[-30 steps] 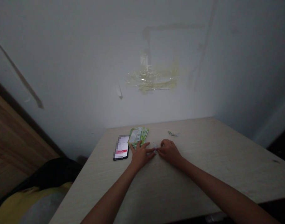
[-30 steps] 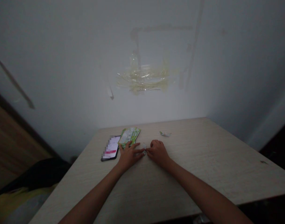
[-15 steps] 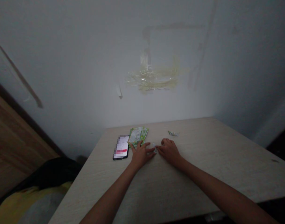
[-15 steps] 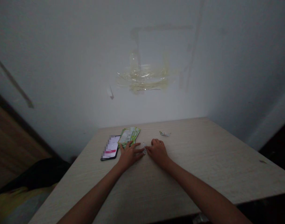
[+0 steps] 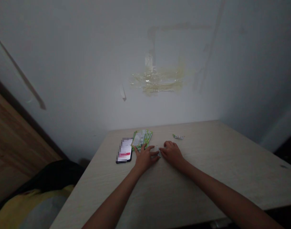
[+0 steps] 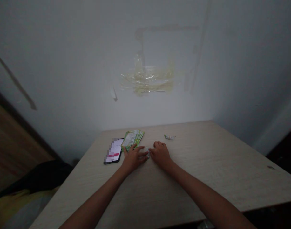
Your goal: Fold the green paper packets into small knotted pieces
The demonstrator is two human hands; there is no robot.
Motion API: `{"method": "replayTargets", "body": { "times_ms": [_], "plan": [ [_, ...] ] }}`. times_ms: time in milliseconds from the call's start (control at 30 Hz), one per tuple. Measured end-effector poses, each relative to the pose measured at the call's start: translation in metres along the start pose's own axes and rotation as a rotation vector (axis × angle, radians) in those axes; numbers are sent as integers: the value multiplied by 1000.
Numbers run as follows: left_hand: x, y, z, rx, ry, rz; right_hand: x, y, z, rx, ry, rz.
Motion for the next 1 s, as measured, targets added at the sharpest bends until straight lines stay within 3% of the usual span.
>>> {"method": "replayTargets", "body": {
  "times_ms": [633, 1000],
  "plan": [
    [1, 1, 2, -30, 18, -7, -11, 10, 1, -15, 98, -87],
    [-1, -2, 5, -70, 8, -48, -7, 0, 7, -56, -103, -384]
  ]
}}
Point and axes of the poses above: each hand's wrist, its own z-axis away from the middle knuckle, its own y-axis out of the palm, x = y × z, the point moved 4 cm from there along -z, towards the middle knuckle, and after that the axes turned 1 degree about y, right-handed, at the moved point
